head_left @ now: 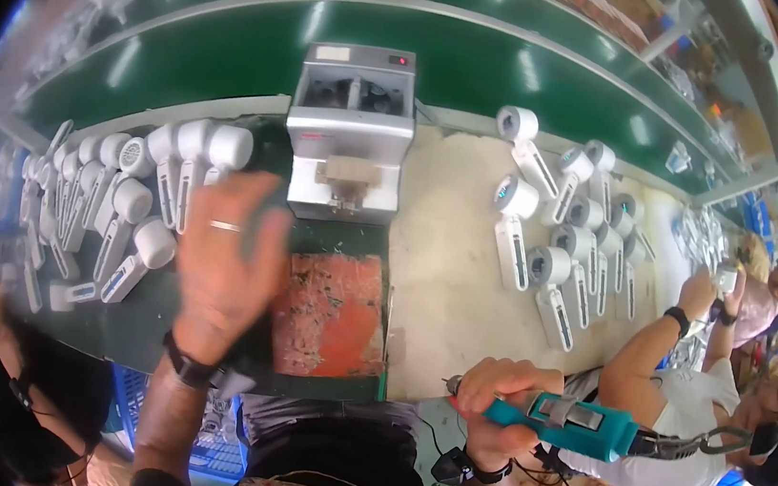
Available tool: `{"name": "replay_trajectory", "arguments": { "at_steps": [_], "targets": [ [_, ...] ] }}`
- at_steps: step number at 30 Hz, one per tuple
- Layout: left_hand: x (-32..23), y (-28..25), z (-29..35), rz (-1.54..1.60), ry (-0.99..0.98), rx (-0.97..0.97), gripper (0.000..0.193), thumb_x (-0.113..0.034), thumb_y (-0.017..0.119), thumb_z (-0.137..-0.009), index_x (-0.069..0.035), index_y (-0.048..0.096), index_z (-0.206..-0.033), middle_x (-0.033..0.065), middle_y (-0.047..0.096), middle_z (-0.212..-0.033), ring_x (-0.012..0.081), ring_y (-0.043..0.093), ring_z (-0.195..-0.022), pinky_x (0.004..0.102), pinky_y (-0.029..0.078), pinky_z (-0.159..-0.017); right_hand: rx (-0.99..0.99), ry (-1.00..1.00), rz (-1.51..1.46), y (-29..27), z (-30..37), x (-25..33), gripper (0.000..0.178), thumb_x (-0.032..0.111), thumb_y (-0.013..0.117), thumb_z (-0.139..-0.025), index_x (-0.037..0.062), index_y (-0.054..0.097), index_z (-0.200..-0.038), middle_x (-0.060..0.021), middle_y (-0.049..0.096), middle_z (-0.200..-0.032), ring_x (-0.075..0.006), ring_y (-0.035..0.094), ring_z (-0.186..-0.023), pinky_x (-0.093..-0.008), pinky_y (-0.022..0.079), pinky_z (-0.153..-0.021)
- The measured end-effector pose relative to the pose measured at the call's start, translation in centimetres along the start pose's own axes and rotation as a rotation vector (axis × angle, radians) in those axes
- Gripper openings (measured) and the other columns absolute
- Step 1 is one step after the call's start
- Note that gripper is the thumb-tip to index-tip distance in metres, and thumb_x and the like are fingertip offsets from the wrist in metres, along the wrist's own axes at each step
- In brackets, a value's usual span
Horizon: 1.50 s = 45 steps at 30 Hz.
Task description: The person picks up a fan, places it on a block, and uses a power tool on the handle before fitting a cover onto the fan by hand. They repeat this process for several fans, occasionally moving other fans on the table.
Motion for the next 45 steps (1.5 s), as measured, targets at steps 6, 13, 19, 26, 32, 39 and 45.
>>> {"name": "replay_trajectory", "arguments": {
  "at_steps": [6,13,19,26,32,39,45],
  "targets": [
    [-10.6,18.1,-2.3,0.337,0.140,0.607,0.046,-0.049,0.057,-0.092,-0.005,0.061,-0.079,0.0175,0.064,-0.076,0.0368,0.063,-0.076,0.0486,0.048,-0.066,-0.078,0.124,-0.007,-0.4,0.5,-0.7,0.069,0.059,0.073,-0.082,0.0006,0.045,-0.106,-0.0096,0.054,-0.073,-0.0214,0.055,-0.060,-0.0347,0.046,-0.055],
    [-10.9,28.0,0.3,0.229,0.070,0.393,0.054,-0.061,0.063,-0.079,-0.010,0.061,-0.095,0.0114,0.060,-0.098,0.0313,0.056,-0.096,0.0471,0.039,-0.079,-0.037,0.100,0.111,-0.1,2.6,-1.4,0.073,0.063,0.069,-0.083,-0.0018,0.044,-0.107,-0.0093,0.054,-0.071,-0.0184,0.054,-0.058,-0.0289,0.045,-0.051],
    [-10.6,23.6,0.4,0.310,0.135,0.357,0.044,-0.044,0.065,-0.080,-0.009,0.059,-0.106,0.0119,0.060,-0.103,0.0324,0.057,-0.096,0.0468,0.042,-0.081,-0.164,0.097,0.222,-1.2,0.6,-2.5,0.072,0.061,0.073,-0.081,-0.0023,0.050,-0.105,-0.0075,0.054,-0.072,-0.0172,0.054,-0.062,-0.0287,0.045,-0.054],
    [-7.3,8.3,-0.5,0.436,0.185,0.405,0.031,-0.023,0.071,-0.078,0.001,0.063,-0.097,0.0147,0.062,-0.085,0.0357,0.063,-0.077,0.0445,0.053,-0.066,-0.046,0.090,0.334,-1.0,-2.8,-5.9,0.058,0.051,0.061,-0.095,-0.0033,0.052,-0.111,-0.0060,0.057,-0.079,-0.0203,0.061,-0.072,-0.0313,0.050,-0.064],
    [-3.7,6.3,2.0,0.488,0.166,0.525,0.021,-0.015,0.072,-0.081,-0.006,0.067,-0.099,0.0091,0.059,-0.082,0.0303,0.063,-0.078,0.0401,0.052,-0.067,-0.026,0.092,0.328,0.8,-3.4,-6.1,0.056,0.049,0.065,-0.093,-0.0036,0.051,-0.109,-0.0063,0.055,-0.075,-0.0206,0.061,-0.072,-0.0332,0.049,-0.065],
    [-2.6,5.9,3.7,0.454,0.226,0.486,0.023,-0.015,0.074,-0.079,-0.003,0.063,-0.096,0.0090,0.059,-0.092,0.0304,0.061,-0.083,0.0399,0.052,-0.072,-0.030,0.044,0.280,4.5,-5.3,-2.0,0.062,0.057,0.053,-0.096,-0.0035,0.049,-0.112,-0.0071,0.052,-0.073,-0.0178,0.051,-0.064,-0.0311,0.042,-0.059],
    [-0.4,7.5,3.3,0.532,0.222,0.598,0.021,-0.022,0.072,-0.083,-0.004,0.067,-0.093,0.0105,0.060,-0.088,0.0319,0.059,-0.087,0.0410,0.050,-0.078,0.121,-0.055,0.063,9.2,-9.7,-4.5,0.063,0.058,0.051,-0.097,-0.0031,0.050,-0.112,-0.0062,0.050,-0.068,-0.0169,0.050,-0.061,-0.0312,0.043,-0.057]
  ]
}}
Point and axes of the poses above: each hand's wrist, its own z-axis away from the middle knuckle, its own y-axis out of the palm, x = y × z, the point moved 6 cm from there along -z, towards the middle knuckle
